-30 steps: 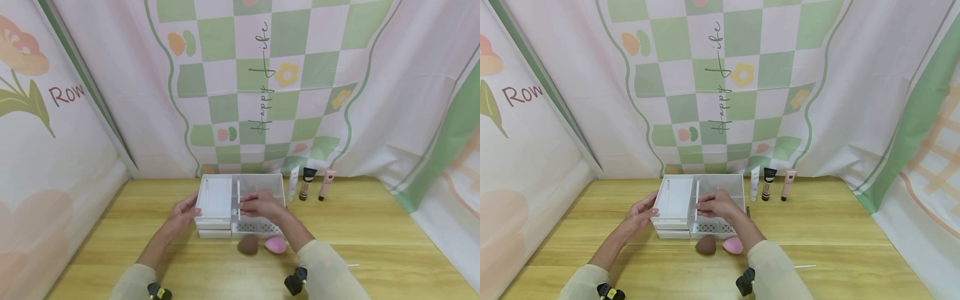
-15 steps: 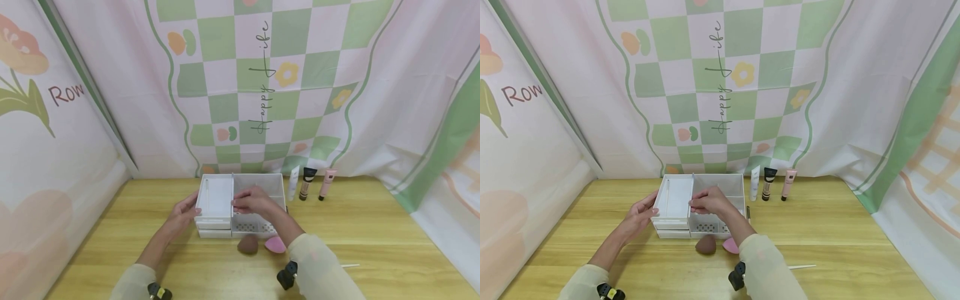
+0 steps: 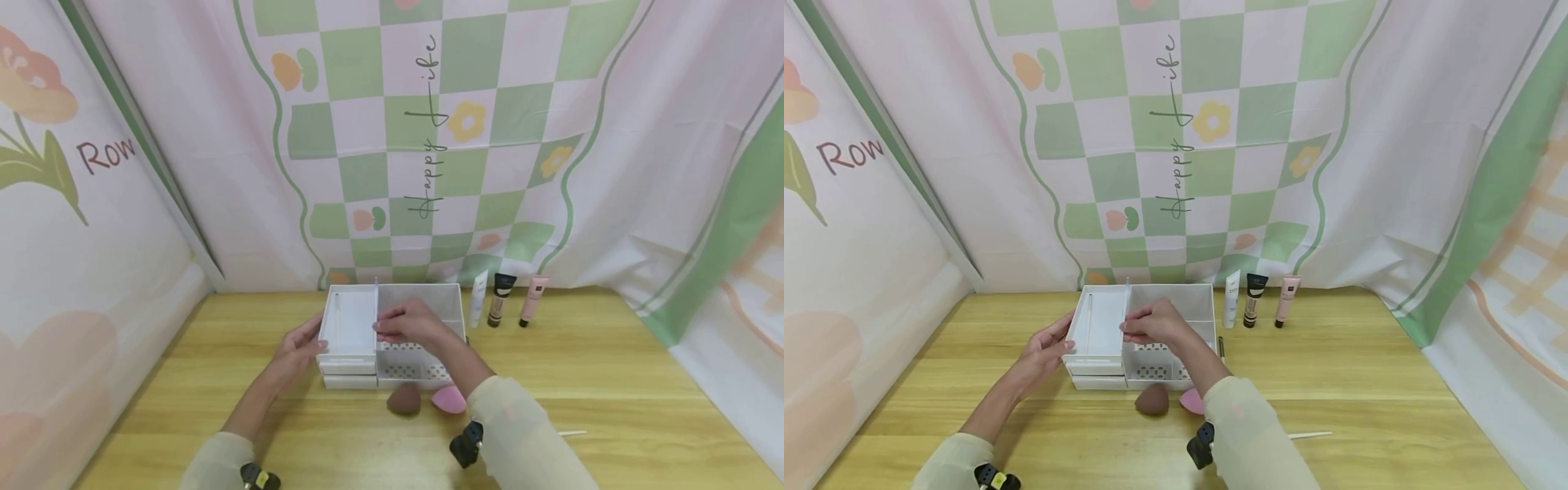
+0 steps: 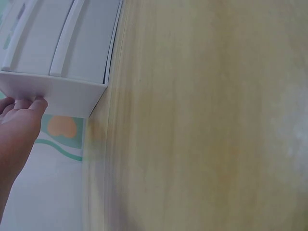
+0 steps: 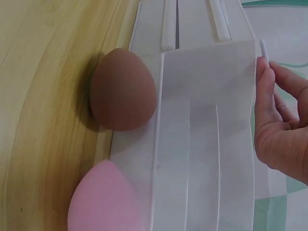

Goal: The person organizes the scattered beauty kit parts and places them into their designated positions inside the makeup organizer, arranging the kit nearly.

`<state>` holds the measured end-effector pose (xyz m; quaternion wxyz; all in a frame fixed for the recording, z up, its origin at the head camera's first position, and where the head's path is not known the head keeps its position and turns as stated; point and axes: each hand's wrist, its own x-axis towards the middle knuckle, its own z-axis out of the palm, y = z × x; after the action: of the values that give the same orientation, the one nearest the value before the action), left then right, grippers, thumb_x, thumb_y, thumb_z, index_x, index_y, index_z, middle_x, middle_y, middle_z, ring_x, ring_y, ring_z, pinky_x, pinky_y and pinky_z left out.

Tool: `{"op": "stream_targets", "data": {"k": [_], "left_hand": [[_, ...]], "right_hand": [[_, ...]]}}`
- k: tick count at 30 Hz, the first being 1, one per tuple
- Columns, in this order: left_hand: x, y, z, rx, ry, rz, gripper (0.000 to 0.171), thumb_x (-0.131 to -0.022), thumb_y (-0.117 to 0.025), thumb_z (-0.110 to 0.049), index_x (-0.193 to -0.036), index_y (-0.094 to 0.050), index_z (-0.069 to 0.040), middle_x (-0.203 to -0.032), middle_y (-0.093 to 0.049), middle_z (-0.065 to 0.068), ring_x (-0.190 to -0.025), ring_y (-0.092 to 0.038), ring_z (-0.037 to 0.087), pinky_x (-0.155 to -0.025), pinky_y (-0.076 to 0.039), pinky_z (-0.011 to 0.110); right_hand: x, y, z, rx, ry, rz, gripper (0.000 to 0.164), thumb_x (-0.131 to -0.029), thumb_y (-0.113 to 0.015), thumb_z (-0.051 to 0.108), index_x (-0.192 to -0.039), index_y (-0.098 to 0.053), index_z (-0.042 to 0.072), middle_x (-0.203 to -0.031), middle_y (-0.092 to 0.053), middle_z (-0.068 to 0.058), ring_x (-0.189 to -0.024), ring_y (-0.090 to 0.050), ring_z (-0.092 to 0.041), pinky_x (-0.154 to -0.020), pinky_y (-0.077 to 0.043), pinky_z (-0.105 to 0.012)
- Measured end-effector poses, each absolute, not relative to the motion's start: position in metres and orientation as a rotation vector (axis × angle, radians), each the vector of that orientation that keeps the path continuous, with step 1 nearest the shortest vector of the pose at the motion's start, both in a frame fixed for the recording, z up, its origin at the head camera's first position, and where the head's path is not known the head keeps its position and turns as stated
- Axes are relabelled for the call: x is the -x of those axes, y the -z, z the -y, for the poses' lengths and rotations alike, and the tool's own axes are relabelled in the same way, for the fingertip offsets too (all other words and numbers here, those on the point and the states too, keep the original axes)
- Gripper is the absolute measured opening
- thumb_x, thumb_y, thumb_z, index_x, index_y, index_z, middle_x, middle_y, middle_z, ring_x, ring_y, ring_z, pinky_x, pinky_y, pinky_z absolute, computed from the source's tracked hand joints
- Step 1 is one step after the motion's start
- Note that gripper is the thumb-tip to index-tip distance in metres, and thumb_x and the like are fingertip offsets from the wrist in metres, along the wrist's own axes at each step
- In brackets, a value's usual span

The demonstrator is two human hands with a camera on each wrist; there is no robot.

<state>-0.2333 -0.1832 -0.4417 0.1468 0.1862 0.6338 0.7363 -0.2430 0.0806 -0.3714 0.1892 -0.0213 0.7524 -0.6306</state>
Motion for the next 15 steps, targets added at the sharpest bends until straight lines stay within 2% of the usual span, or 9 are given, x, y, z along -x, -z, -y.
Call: {"op": "stream_targets", "data": {"k": [6, 15], "left_hand": [[0.233, 0.442, 0.182, -0.538, -2.125, -1.816, 0.072, -0.098, -0.045, 0.006, -0.159, -0.007, 0.007, -0.171, 0.002, 0.022, -0.159, -0.001, 0.040, -0.109, -0.042, 0.009], [0.232, 0.440, 0.182, -0.527, -2.126, -1.830, 0.073, -0.097, -0.045, 0.006, -0.159, -0.008, 0.007, -0.171, 0.000, 0.023, -0.159, -0.004, 0.039, -0.109, -0.042, 0.010]], "right_hand": [[0.241, 0.365, -0.071, 0.087, 1.767, -2.107, 0.028, -0.091, -0.070, 0.000, -0.115, -0.066, -0.013, -0.085, -0.074, -0.008, -0.064, -0.068, -0.005, -0.063, -0.061, -0.014], [0.243, 0.354, -0.054, 0.019, 1.681, -2.145, 0.021, -0.089, -0.072, 0.000, -0.108, -0.072, -0.008, -0.077, -0.075, -0.007, -0.059, -0.067, -0.006, -0.060, -0.060, -0.016]]}}
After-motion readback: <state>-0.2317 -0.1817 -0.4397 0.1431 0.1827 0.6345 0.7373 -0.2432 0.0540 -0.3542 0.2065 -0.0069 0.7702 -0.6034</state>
